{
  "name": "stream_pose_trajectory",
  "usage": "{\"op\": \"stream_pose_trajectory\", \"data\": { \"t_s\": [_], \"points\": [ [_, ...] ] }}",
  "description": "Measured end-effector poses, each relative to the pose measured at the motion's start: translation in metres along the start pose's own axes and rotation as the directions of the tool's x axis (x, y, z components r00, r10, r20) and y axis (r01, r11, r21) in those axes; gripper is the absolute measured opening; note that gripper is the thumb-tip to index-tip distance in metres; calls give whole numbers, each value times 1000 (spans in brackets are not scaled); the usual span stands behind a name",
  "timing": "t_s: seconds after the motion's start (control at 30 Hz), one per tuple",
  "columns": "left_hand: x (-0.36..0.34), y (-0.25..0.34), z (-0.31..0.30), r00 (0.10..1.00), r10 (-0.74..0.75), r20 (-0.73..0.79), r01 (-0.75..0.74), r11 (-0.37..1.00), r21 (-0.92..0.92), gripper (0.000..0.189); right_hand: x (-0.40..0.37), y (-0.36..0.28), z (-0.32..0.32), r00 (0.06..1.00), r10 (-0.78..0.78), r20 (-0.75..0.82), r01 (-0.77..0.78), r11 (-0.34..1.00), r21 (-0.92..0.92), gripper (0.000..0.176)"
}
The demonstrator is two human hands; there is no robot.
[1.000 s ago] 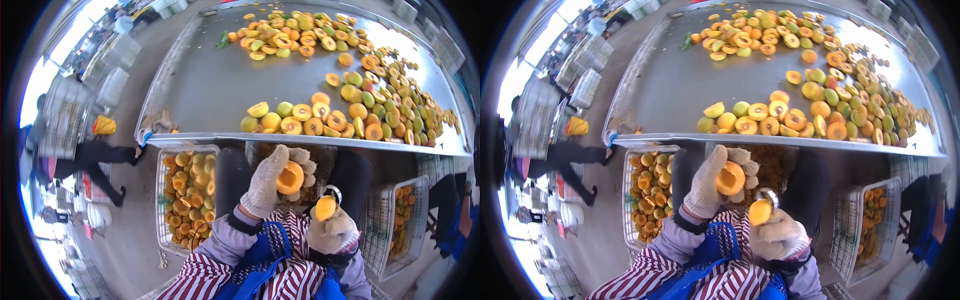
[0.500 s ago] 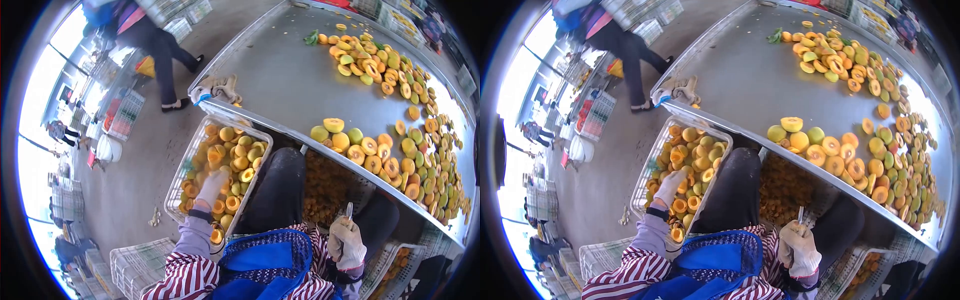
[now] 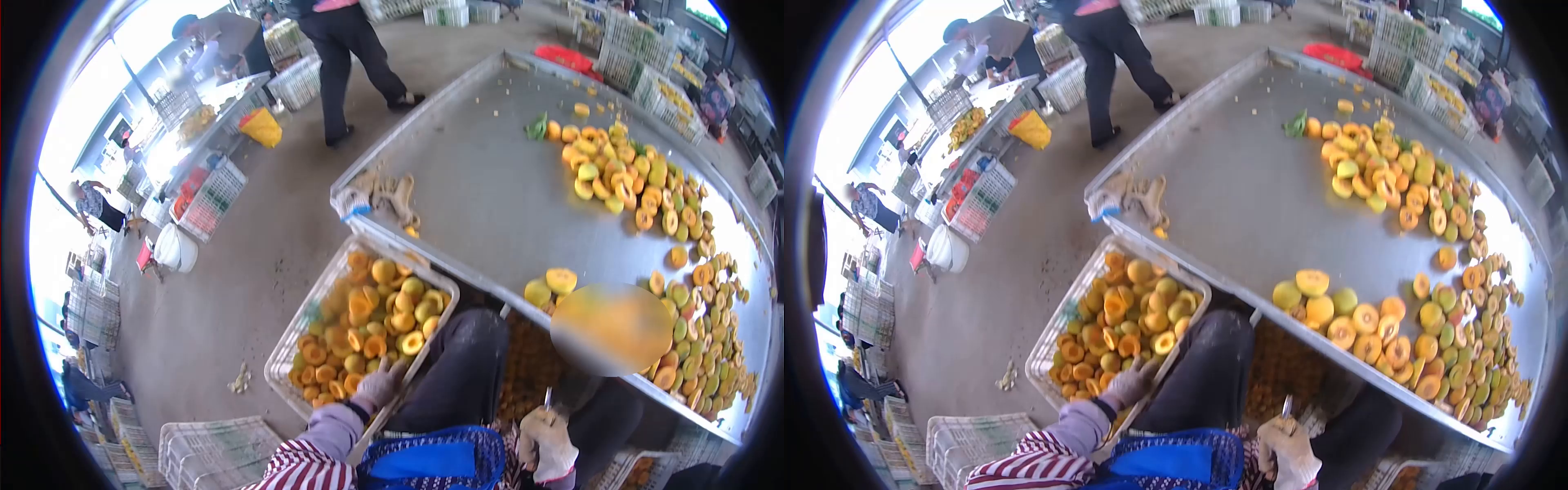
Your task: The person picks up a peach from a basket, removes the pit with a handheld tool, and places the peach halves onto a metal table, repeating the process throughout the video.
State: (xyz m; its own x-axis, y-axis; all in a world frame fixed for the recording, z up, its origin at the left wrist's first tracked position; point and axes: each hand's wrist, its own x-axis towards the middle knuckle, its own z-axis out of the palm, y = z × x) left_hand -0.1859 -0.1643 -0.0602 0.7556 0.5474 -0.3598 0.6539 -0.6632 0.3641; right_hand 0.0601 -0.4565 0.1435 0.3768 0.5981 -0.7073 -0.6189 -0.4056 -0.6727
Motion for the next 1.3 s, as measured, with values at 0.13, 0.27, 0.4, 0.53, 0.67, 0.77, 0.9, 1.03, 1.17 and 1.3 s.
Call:
{"op": "stream_pose_trajectory", "data": {
  "t_s": [0.13, 0.27, 0.4, 0.53, 0.67, 0.77, 0.9, 1.03, 1.17, 1.3],
  "points": [
    [3, 17, -21, 991, -133, 13, 133, 991, 12, 39, -9, -26, 36, 997, -9, -79, 18, 994, 105, 24],
    [37, 6, -42, 952, -90, 291, 66, 994, 90, 36, -8, -26, 37, 997, -43, -63, 42, 999, -13, 25],
    [62, 76, -133, 989, 118, -93, -121, 992, -29, 38, -14, -26, 32, 993, -65, -94, 69, 997, 38, 21],
    [72, 198, -210, 798, 407, -444, -543, 805, -239, 31, -24, -34, 34, 991, -87, -106, 96, 992, 77, 19],
    [144, 270, -189, 737, 572, -361, -600, 799, 41, 46, -22, -29, 25, 980, -174, -98, 180, 982, 57, 17],
    [177, 315, -173, 839, 540, -63, -525, 835, 164, 58, -28, -31, 8, 960, -249, -125, 257, 965, 48, 18],
    [197, 335, -142, 893, 450, 6, -442, 875, 198, 61, -34, -23, -29, 911, -315, -266, 337, 941, 40, 17],
    [204, 313, -118, 858, 490, -155, -460, 867, 193, 62, -49, -37, -73, 884, -254, -391, 293, 955, 42, 17],
    [202, 314, -120, 868, 476, -141, -449, 874, 189, 64, -45, -33, -105, 853, -270, -447, 334, 940, 68, 19],
    [197, 318, -124, 881, 454, -135, -426, 884, 193, 64, -47, -39, -107, 872, -193, -449, 282, 949, 139, 19]
  ]
}}
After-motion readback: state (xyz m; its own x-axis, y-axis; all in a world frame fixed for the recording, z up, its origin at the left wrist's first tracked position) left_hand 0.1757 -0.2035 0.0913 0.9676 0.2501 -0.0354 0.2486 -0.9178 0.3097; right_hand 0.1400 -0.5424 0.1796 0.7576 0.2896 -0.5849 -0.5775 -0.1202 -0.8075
